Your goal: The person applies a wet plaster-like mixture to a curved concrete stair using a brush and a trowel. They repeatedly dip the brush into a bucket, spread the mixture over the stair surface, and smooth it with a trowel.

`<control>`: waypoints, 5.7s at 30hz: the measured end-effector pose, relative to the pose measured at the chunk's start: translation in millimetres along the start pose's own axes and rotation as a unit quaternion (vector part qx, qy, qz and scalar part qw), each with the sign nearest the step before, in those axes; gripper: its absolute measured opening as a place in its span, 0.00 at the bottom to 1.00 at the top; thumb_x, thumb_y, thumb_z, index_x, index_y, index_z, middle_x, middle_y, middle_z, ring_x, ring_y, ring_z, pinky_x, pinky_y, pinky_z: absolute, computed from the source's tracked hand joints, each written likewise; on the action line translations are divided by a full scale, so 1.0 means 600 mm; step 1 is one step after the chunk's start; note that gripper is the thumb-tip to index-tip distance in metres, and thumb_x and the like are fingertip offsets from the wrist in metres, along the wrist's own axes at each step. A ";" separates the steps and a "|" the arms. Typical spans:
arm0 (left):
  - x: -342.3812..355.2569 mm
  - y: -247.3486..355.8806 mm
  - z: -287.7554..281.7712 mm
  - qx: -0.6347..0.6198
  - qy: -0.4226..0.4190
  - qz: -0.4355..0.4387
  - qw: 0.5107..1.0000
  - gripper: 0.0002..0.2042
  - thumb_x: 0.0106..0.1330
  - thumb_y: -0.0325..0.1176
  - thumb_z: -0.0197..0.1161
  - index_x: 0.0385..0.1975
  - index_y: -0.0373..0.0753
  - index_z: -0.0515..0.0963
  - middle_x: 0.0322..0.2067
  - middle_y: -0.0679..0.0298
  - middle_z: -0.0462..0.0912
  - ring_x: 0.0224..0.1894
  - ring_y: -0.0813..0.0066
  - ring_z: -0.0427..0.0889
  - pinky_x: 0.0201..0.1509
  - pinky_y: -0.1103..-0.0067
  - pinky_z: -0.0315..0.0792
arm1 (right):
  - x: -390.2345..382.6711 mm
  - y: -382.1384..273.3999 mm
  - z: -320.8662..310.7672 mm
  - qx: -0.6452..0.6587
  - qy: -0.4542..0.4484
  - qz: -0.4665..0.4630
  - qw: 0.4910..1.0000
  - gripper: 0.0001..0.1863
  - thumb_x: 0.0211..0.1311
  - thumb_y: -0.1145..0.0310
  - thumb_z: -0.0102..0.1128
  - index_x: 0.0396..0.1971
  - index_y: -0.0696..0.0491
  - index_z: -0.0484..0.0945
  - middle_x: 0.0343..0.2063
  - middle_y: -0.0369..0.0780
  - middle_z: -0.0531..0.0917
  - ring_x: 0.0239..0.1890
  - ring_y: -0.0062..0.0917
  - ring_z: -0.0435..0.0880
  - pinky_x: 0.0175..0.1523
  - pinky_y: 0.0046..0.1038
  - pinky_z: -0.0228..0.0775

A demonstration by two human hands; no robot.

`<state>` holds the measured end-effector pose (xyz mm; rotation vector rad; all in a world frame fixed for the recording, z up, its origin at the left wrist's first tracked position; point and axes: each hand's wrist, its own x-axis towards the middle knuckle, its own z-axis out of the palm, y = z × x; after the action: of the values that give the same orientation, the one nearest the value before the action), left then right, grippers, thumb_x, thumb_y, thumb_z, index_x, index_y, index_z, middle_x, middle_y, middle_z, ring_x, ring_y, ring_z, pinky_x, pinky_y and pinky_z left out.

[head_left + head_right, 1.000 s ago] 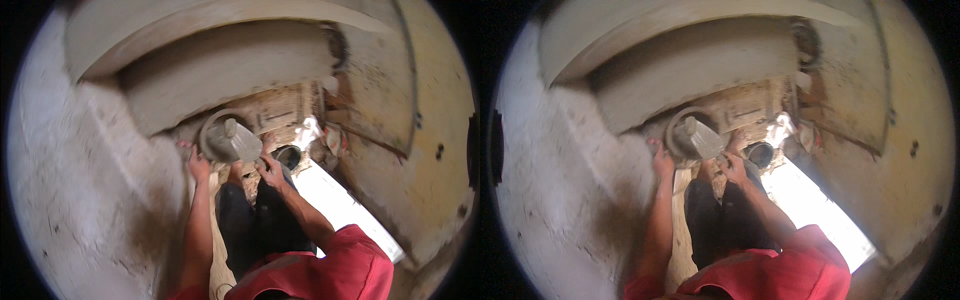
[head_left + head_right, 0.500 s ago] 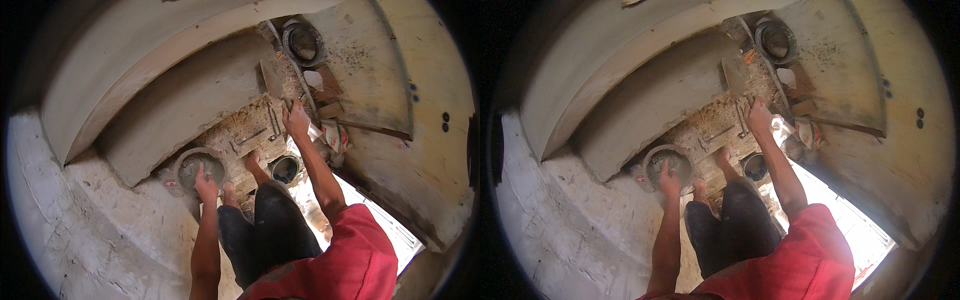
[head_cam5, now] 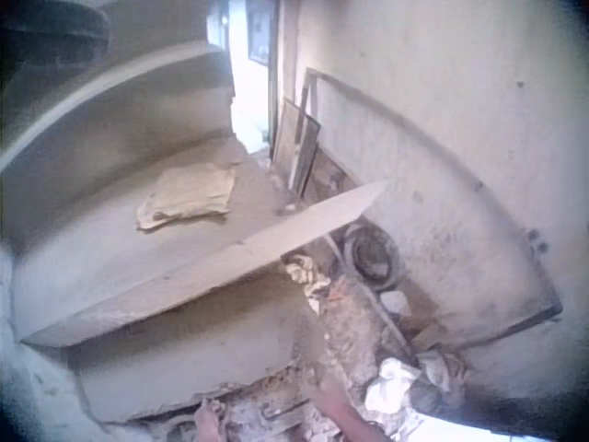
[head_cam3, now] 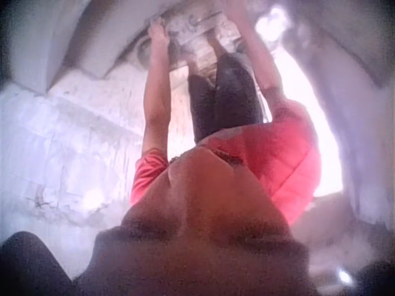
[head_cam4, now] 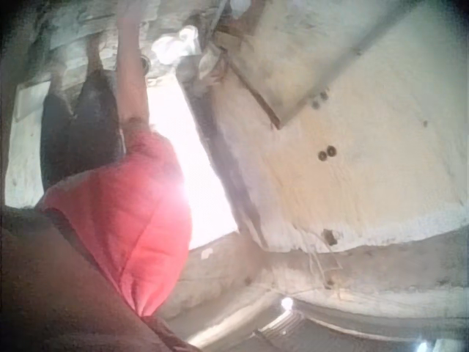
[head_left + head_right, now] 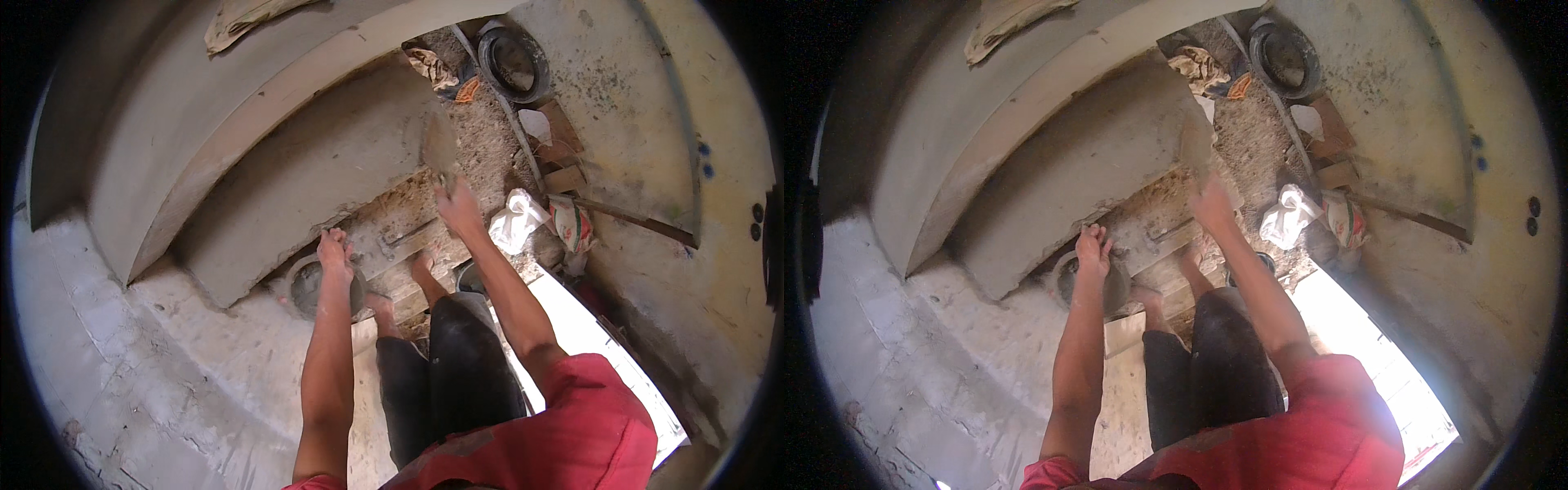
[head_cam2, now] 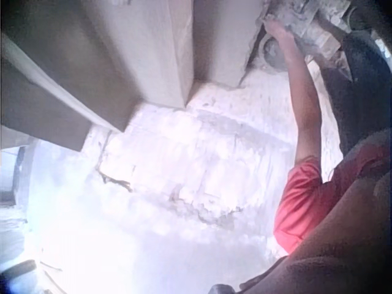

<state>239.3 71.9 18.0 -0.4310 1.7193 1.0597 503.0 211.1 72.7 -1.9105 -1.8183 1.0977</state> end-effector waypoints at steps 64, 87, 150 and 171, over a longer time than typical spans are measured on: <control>-0.013 0.030 0.014 -0.087 -0.042 -0.060 0.994 0.36 0.77 0.31 0.50 0.83 0.44 0.45 0.79 0.63 0.59 0.75 0.65 0.68 0.75 0.54 0.62 | 0.364 0.151 -0.086 -0.011 -0.189 -0.018 0.982 0.16 0.63 0.62 0.67 0.40 0.62 0.80 0.25 0.44 0.84 0.26 0.32 0.83 0.32 0.38 0.74; -0.021 0.019 0.039 -0.121 -0.009 -0.056 0.991 0.37 0.77 0.31 0.50 0.83 0.51 0.43 0.81 0.69 0.55 0.74 0.65 0.69 0.76 0.50 0.57 | 0.185 -0.087 0.018 -0.106 -0.090 -0.046 0.989 0.22 0.72 0.57 0.57 0.44 0.66 0.75 0.32 0.61 0.86 0.40 0.59 0.87 0.47 0.54 0.80; 0.001 -0.279 -0.486 -0.086 0.074 -0.010 0.994 0.34 0.62 0.25 0.60 0.73 0.33 0.69 0.68 0.49 0.77 0.70 0.64 0.76 0.71 0.75 0.68 | -0.385 -0.086 0.457 -0.455 -0.356 -0.219 0.786 0.31 0.51 0.54 0.73 0.55 0.52 0.82 0.57 0.52 0.82 0.48 0.49 0.88 0.50 0.48 0.81; -0.043 -0.226 -0.321 0.077 0.192 0.171 0.963 0.25 0.70 0.24 0.56 0.69 0.33 0.74 0.63 0.52 0.82 0.60 0.61 0.82 0.67 0.72 0.72 | -0.139 -0.120 -0.006 0.038 -0.143 -0.198 0.969 0.26 0.66 0.60 0.72 0.55 0.61 0.75 0.37 0.40 0.82 0.38 0.23 0.79 0.44 0.28 0.73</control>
<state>235.2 -164.2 -3.3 -0.2546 2.2665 1.1258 460.0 145.3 150.3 -1.3135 -2.1493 1.3215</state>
